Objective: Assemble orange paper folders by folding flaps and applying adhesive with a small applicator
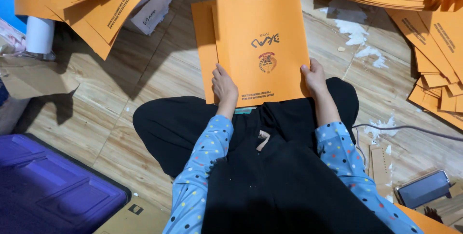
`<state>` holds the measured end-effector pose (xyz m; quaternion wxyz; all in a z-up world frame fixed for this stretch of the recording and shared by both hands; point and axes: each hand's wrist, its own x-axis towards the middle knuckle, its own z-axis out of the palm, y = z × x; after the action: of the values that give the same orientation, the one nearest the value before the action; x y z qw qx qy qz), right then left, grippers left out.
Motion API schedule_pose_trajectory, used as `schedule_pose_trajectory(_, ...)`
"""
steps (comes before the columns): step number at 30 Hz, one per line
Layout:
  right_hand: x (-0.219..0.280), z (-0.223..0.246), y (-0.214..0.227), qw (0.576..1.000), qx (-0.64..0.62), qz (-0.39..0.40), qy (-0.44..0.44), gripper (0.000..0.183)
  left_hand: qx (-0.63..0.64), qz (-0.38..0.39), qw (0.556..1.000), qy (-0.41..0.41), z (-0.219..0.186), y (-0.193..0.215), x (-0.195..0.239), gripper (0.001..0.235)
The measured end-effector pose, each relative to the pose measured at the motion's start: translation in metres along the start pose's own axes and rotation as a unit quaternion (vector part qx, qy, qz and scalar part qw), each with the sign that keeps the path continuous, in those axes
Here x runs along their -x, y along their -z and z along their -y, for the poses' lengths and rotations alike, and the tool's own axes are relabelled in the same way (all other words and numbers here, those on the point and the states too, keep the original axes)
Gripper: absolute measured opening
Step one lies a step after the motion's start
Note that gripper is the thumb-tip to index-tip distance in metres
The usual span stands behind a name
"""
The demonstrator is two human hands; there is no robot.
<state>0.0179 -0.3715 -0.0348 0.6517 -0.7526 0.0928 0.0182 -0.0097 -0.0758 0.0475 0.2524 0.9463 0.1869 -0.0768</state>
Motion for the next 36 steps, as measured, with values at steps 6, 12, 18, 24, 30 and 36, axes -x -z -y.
schedule_pose_trajectory(6, 0.012, 0.032, -0.008, 0.998, 0.064, -0.011, -0.004, 0.023, -0.038, -0.065, 0.997, -0.022, 0.008, -0.026, 0.003, 0.068)
schedule_pose_trajectory(12, 0.004, 0.016, 0.000, 0.994, 0.083, -0.048, -0.057, 0.026, 0.092, -0.103, 0.989, -0.052, 0.015, -0.010, -0.017, 0.004)
schedule_pose_trajectory(18, 0.009, 0.033, -0.005, 0.982, -0.141, -0.040, -0.122, 0.027, 0.125, -0.149, 0.950, -0.245, -0.050, 0.111, 0.004, 0.008)
schedule_pose_trajectory(24, 0.026, 0.071, 0.000, 0.958, -0.255, 0.017, -0.129, 0.034, 0.105, -0.208, 0.876, -0.422, -0.110, 0.195, 0.012, 0.007)
schedule_pose_trajectory(30, 0.031, 0.089, -0.016, 0.958, -0.177, 0.105, -0.200, 0.055, 0.080, -0.245, 0.852, -0.457, -0.145, 0.257, 0.041, 0.005)
schedule_pose_trajectory(36, 0.025, 0.083, -0.028, 0.975, -0.041, 0.019, -0.217, 0.035, 0.004, -0.313, 0.829, -0.463, -0.131, 0.285, 0.028, 0.031)
